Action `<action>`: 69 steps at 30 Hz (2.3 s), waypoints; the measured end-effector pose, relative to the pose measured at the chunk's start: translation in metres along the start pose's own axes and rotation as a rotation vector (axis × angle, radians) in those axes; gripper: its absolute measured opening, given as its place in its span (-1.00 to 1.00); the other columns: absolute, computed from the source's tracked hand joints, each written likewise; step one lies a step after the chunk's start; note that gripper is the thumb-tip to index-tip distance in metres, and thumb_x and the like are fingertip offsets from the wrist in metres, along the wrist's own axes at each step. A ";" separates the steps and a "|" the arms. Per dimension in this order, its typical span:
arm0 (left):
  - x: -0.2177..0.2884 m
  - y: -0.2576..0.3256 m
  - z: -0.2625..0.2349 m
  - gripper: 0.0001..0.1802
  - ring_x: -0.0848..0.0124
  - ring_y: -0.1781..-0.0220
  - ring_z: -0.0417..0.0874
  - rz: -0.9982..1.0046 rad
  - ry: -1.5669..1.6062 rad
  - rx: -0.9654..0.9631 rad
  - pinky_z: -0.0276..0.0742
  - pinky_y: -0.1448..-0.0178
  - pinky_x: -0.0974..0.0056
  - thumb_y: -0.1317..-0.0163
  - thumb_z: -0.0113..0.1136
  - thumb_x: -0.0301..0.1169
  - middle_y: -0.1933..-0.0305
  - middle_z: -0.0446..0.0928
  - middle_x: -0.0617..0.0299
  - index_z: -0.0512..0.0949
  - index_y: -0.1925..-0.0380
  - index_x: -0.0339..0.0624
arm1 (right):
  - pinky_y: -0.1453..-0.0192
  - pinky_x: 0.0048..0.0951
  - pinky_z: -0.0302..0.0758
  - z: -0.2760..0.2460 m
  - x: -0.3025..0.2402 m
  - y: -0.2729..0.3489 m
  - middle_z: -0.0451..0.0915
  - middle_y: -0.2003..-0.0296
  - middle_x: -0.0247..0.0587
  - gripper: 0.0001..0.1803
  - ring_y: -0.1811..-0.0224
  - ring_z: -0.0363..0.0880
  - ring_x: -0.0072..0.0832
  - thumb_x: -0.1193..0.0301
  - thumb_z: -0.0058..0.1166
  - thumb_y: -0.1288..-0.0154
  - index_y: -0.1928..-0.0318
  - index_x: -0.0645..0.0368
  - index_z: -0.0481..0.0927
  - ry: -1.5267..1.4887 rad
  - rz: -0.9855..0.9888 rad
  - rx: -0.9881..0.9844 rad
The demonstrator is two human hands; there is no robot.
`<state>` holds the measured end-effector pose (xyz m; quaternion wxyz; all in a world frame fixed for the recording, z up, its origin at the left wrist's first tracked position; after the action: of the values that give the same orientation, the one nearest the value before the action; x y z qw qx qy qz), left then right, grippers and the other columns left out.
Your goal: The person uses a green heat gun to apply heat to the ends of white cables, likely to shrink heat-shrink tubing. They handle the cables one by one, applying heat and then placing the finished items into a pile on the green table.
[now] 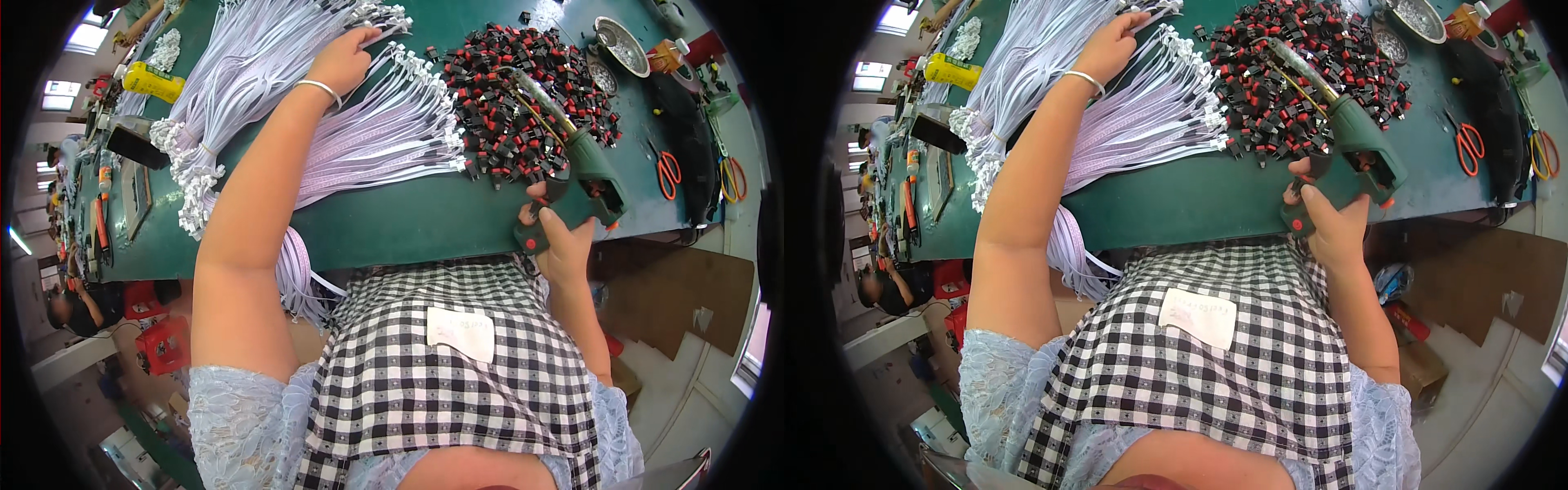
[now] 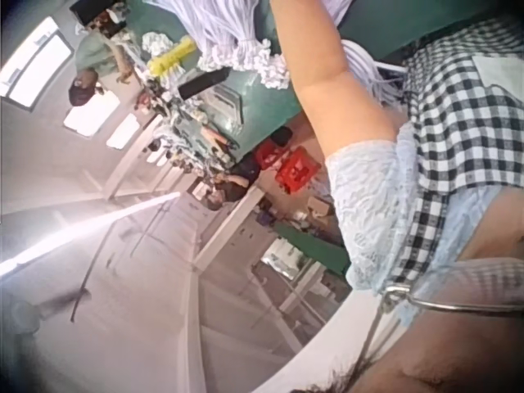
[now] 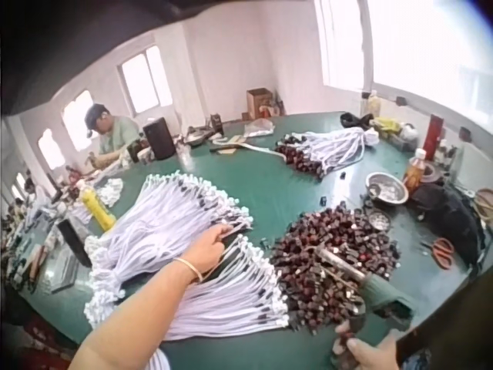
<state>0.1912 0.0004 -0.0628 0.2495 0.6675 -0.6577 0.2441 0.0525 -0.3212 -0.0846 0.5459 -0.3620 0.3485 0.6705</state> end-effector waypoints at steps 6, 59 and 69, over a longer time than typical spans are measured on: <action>0.008 0.008 -0.004 -0.53 0.24 0.04 0.50 0.006 0.059 0.016 0.33 -0.06 0.29 0.00 -0.19 -0.54 0.05 0.48 0.02 0.40 0.01 -0.21 | 0.30 -0.42 0.46 0.001 0.002 0.001 0.48 0.27 -0.06 -0.66 0.40 0.48 -0.43 0.58 0.05 -0.02 0.14 0.37 0.35 -0.020 0.003 0.001; 0.127 0.175 0.052 -0.67 0.15 0.44 0.49 0.180 0.005 -0.098 0.39 0.33 0.21 -0.05 -0.08 -0.61 0.49 0.45 0.10 0.39 0.11 -0.23 | 0.40 -0.62 0.46 0.004 -0.005 0.006 0.50 0.32 -0.26 -0.75 0.42 0.51 -0.59 0.56 0.06 -0.02 0.21 0.28 0.46 0.255 0.224 0.005; 0.147 0.173 0.057 -0.81 0.24 0.51 0.41 0.385 0.002 -0.158 0.31 0.39 0.22 0.02 0.12 -0.42 0.56 0.38 0.16 0.48 0.37 -0.23 | 0.12 -0.43 0.54 0.041 -0.007 0.013 0.42 0.31 -0.26 -0.70 0.32 0.43 -0.61 0.62 0.04 -0.05 0.14 0.30 0.41 0.013 0.240 -0.186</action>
<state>0.0200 -0.1497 -0.0080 0.2504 0.5077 -0.7900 0.2355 0.0364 -0.2911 -0.0568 0.4237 -0.3710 0.3294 0.7579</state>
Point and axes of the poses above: each hand's wrist, its own y-axis away from the middle knuckle, its own z-axis out of the palm, x = y × z, the point moved 8 cm from there along -y, towards the middle knuckle
